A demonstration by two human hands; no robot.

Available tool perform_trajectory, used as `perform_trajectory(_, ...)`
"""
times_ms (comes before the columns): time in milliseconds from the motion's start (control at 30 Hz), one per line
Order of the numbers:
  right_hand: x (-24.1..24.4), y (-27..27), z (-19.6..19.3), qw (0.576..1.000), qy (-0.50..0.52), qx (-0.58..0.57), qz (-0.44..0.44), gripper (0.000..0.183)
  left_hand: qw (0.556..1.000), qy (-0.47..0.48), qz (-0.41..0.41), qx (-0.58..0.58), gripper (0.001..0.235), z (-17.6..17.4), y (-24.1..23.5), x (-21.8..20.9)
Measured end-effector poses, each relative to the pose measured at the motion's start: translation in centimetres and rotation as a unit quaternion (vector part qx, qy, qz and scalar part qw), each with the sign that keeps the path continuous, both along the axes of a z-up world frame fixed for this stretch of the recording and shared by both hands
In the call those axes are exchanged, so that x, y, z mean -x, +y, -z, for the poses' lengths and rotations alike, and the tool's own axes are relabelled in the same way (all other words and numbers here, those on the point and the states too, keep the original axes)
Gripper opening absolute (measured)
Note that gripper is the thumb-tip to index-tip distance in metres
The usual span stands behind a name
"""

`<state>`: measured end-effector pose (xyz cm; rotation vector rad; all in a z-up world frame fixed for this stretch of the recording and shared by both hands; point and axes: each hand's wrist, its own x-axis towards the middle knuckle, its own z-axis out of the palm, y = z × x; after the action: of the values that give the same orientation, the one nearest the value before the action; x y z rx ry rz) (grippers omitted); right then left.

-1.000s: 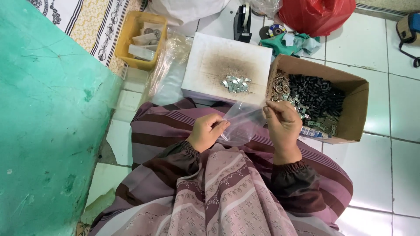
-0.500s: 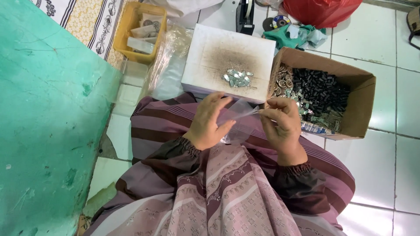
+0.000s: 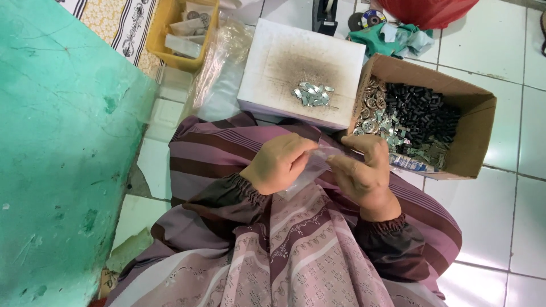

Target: The person selects small silver-colored metal plates and black cylindrical components from a cardboard box and places them into a small transparent plastic bag.

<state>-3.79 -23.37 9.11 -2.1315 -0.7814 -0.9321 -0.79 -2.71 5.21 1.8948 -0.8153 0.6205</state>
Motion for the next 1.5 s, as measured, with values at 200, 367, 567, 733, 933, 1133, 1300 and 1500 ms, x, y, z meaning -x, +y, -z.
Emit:
perform_trajectory(200, -0.2, -0.7, 1.1, 1.0, 0.015, 0.022, -0.005, 0.014, 0.998, -0.047, 0.023, -0.03, 0.034, -2.6, 0.6, 0.6)
perform_trajectory(367, -0.1, -0.5, 0.6, 0.999, 0.034, 0.012, -0.01, 0.015, 0.99, -0.114, 0.026, -0.074, 0.032, -2.6, 0.8, 0.5)
perform_trajectory(567, 0.0, -0.2, -0.5, 0.991, 0.104, 0.075, -0.049, 0.016, 0.989, -0.118, 0.067, -0.059, 0.029, -1.8, 0.8, 0.4)
perform_trajectory(733, 0.3, 0.1, -0.4, 0.987, 0.104, 0.119, -0.013, 0.019, 0.981, -0.157, 0.073, -0.092, 0.021, -2.6, 1.1, 0.6)
perform_trajectory(933, 0.6, 0.5, -1.4, 0.988, 0.057, 0.126, 0.063, 0.002, 0.97, -0.203, 0.005, -0.133, 0.013, -2.3, 0.1, -2.2)
perform_trajectory(1133, 0.9, 1.3, -5.2, 0.988, -0.087, 0.099, 0.084, 0.011, 0.972, -0.173, -0.003, -0.159, 0.01, -10.8, 1.7, -1.5)
perform_trajectory(1300, 1.9, 2.4, -5.2, 0.99, -0.014, 0.138, 0.006, 0.026, 0.99, -0.112, -0.024, -0.083, 0.028, -10.3, 2.0, -0.2)
perform_trajectory(1500, 1.9, 3.2, -4.5, 0.985, 0.028, 0.17, 0.027, 0.033, 0.98, -0.116, -0.098, -0.125, 0.008, -5.3, 1.6, 0.4)
